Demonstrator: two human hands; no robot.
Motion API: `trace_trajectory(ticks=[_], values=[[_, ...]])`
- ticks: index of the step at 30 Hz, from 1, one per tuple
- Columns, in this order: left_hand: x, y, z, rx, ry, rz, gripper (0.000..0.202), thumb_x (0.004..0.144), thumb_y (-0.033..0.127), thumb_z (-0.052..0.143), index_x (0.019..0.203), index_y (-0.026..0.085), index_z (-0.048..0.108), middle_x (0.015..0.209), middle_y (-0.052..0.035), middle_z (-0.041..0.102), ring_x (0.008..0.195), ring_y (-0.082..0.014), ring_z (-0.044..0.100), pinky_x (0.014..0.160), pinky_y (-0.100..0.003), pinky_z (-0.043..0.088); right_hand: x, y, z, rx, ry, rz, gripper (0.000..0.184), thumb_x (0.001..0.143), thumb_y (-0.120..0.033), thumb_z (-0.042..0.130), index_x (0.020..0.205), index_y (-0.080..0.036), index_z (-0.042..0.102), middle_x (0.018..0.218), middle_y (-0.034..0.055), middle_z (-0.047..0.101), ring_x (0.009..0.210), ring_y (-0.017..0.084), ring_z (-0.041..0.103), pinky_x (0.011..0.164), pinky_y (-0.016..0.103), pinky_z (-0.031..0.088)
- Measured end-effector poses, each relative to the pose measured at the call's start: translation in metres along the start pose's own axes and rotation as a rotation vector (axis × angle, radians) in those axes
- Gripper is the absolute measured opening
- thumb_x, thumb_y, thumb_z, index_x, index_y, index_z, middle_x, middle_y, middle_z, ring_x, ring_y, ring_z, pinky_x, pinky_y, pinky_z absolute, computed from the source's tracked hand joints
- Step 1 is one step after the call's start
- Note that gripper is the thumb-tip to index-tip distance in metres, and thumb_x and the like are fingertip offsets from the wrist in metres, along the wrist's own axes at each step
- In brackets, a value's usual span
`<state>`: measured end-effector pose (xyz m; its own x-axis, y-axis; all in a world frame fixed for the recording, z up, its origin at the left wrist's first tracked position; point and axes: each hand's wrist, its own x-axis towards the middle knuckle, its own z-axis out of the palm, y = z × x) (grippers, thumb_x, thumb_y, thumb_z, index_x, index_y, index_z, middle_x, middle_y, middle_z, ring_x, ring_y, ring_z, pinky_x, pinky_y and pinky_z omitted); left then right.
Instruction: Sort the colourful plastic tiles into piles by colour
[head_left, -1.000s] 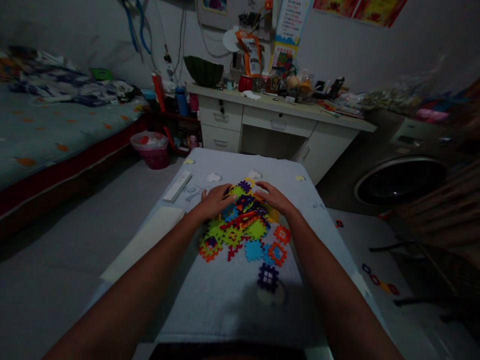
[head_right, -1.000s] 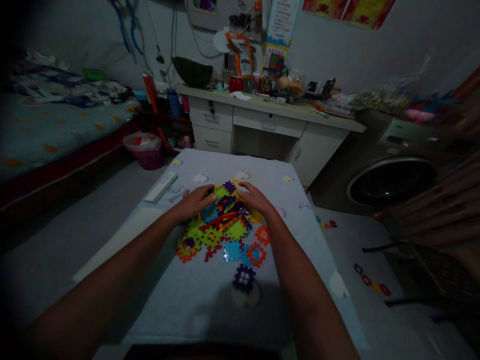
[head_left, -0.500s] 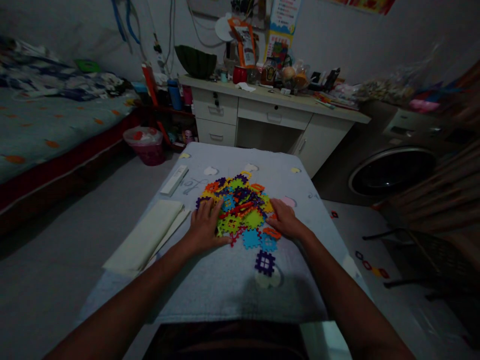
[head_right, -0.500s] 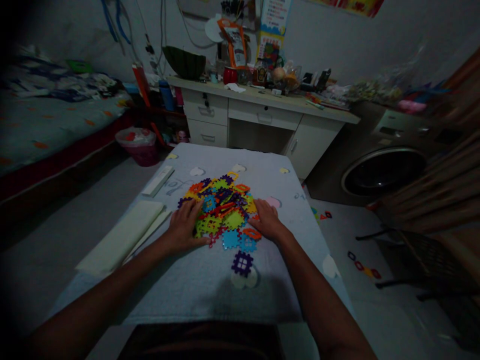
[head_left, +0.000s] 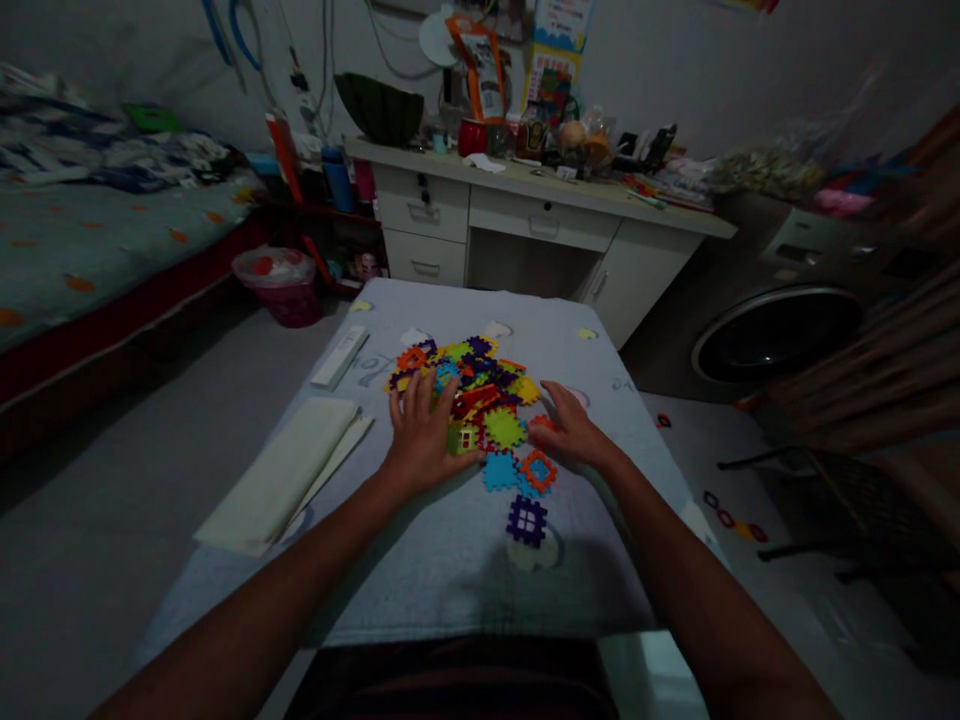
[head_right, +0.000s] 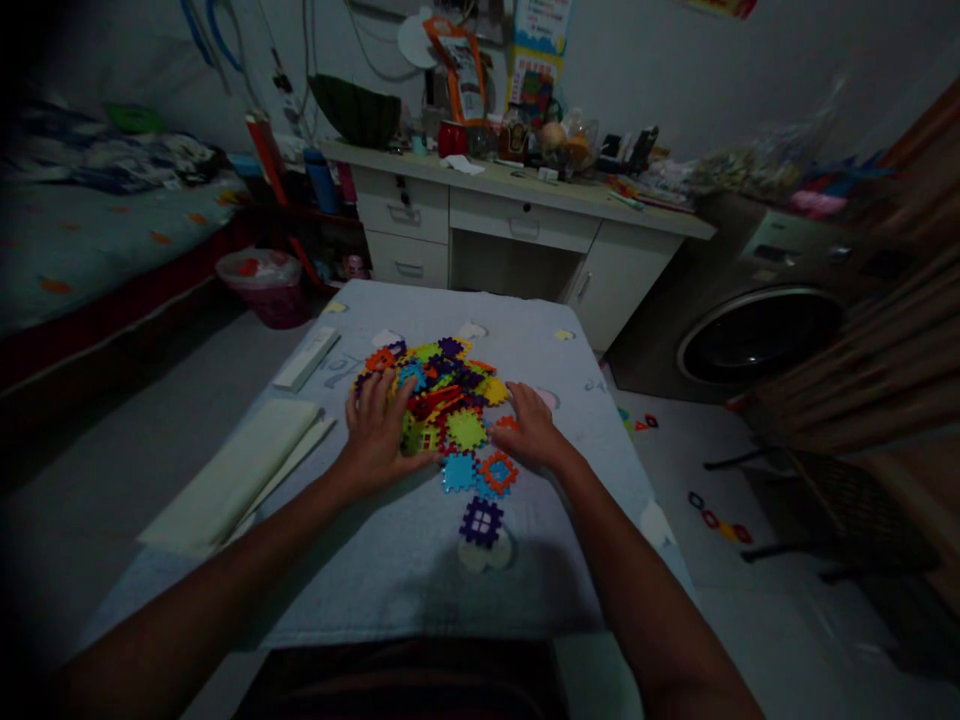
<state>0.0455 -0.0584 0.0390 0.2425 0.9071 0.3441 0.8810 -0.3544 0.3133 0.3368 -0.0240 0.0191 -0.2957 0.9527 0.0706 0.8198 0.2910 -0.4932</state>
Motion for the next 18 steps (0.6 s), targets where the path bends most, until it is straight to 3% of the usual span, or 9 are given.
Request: trace_trajectory(ticks=[4,7,9,12,18], values=[[-0.018,0.037,-0.002,-0.061,-0.180,0.229,0.116,0.061,0.074,0.072,0.154,0.022,0.027,0.163,-0.0212,0.013,0.149,-0.0447,0.008,0.115,-0.066,0.007,-0.045,0.007,-0.002,-0.056,-0.196,0.001,0.125,0.063,-0.077,0.070,0.158,-0.017,0.015,0.163,0.0216,0.013,0.151,0.040,0.012,0.118,0.060,0.017],[-0.027,0.059,0.011,-0.080,-0.309,0.305,0.126,0.051,0.078,0.075,0.154,0.023,0.028,0.163,-0.0223,0.010,0.149,-0.0460,0.004,0.115,-0.067,0.007,-0.055,0.004,0.003,-0.074,-0.232,-0.035,0.129,0.060,-0.078,0.072,0.158,-0.016,0.015,0.163,0.0229,0.015,0.151,0.040,0.011,0.119,0.059,0.013],[-0.028,0.065,0.022,-0.080,-0.334,0.308,0.128,0.050,0.076,0.077,0.155,0.023,0.026,0.163,-0.0224,0.011,0.150,-0.0456,0.003,0.115,-0.067,0.008,-0.051,0.001,0.006,-0.062,-0.179,-0.070,0.120,0.064,-0.074,0.072,0.156,-0.015,0.023,0.160,0.0228,0.025,0.149,0.038,0.019,0.119,0.057,0.016],[-0.023,0.063,0.032,-0.058,-0.257,0.274,0.120,0.056,0.070,0.077,0.155,0.024,0.026,0.164,-0.0204,0.012,0.150,-0.0436,0.003,0.116,-0.066,0.007,-0.036,-0.002,0.009,-0.030,-0.060,-0.094,0.098,0.070,-0.064,0.074,0.149,-0.017,0.039,0.149,0.0198,0.044,0.139,0.036,0.038,0.114,0.055,0.027],[0.003,0.053,0.024,0.033,-0.121,0.178,0.092,0.069,0.059,0.075,0.147,0.024,0.042,0.160,-0.0165,0.028,0.149,-0.0409,0.014,0.118,-0.065,0.005,-0.001,-0.020,0.014,0.021,0.104,-0.102,0.068,0.072,-0.033,0.076,0.135,-0.018,0.053,0.133,0.0160,0.057,0.124,0.032,0.051,0.107,0.051,0.037]])
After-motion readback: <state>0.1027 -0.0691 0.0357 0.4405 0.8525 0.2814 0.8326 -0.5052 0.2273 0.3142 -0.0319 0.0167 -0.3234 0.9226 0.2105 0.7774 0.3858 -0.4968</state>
